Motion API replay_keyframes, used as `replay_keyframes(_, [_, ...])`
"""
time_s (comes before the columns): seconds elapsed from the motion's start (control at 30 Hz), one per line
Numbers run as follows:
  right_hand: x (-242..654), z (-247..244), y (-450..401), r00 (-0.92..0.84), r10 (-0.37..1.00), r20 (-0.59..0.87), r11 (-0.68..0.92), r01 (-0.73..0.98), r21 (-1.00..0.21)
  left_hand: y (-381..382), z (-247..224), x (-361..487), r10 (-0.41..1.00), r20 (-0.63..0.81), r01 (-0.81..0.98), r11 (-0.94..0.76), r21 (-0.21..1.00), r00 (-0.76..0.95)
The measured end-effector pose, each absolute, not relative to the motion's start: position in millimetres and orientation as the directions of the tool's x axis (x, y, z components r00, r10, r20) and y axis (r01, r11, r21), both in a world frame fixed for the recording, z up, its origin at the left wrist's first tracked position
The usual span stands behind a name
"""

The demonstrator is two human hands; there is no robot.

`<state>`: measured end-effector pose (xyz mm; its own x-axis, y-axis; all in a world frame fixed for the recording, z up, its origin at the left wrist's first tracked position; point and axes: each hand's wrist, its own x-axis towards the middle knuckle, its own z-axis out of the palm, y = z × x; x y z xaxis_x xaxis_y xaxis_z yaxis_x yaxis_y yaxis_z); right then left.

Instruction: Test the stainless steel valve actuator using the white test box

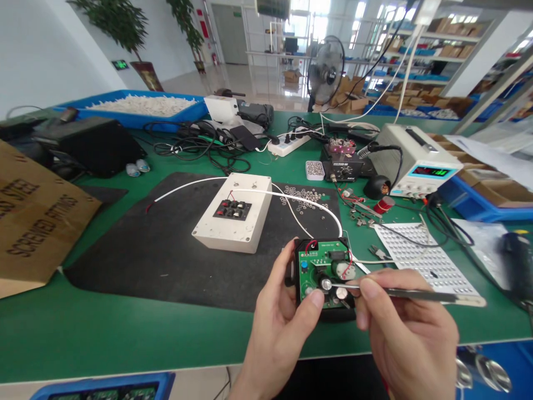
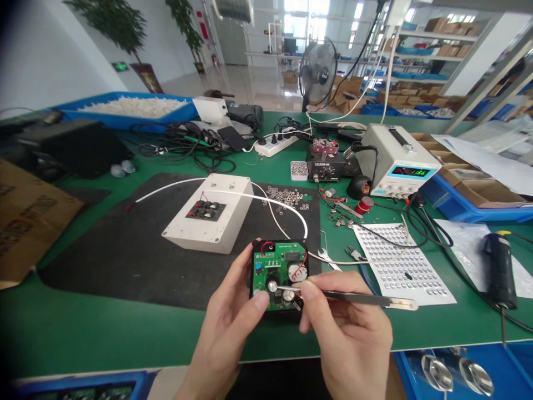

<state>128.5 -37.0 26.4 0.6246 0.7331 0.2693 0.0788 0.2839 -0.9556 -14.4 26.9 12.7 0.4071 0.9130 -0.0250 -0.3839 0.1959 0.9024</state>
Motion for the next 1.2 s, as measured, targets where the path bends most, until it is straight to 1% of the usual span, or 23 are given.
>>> replay_keyframes(0.27, [126.9, 26.5, -36.6, 0.611, 0.735, 0.295, 0.3, 0.098, -0.949, 27.1, 12.7, -12.5, 0.918, -0.05, -0.38, 0.212, 0.9, 0.393])
replay_keyframes(0.43, [126.0, 29.4, -37.0, 0.6, 0.717, 0.356, 0.308, 0.187, -0.933, 26.5, 13.9, -12.5, 0.909, -0.057, -0.386, 0.231, 0.893, 0.412])
replay_keyframes(0.53, [126.1, 33.4, -36.1, 0.594, 0.713, 0.373, 0.308, 0.212, -0.927, 26.7, 14.6, -12.6, 0.906, -0.05, -0.391, 0.23, 0.891, 0.42])
replay_keyframes(0.9, [128.4, 40.1, -31.5, 0.558, 0.727, 0.401, 0.313, 0.251, -0.916, 25.2, 14.3, -13.5, 0.915, -0.061, -0.363, 0.218, 0.906, 0.398])
replay_keyframes(1.2, [124.9, 39.1, -32.7, 0.565, 0.713, 0.416, 0.335, 0.246, -0.909, 26.6, 16.1, -12.7, 0.908, -0.063, -0.361, 0.227, 0.904, 0.414])
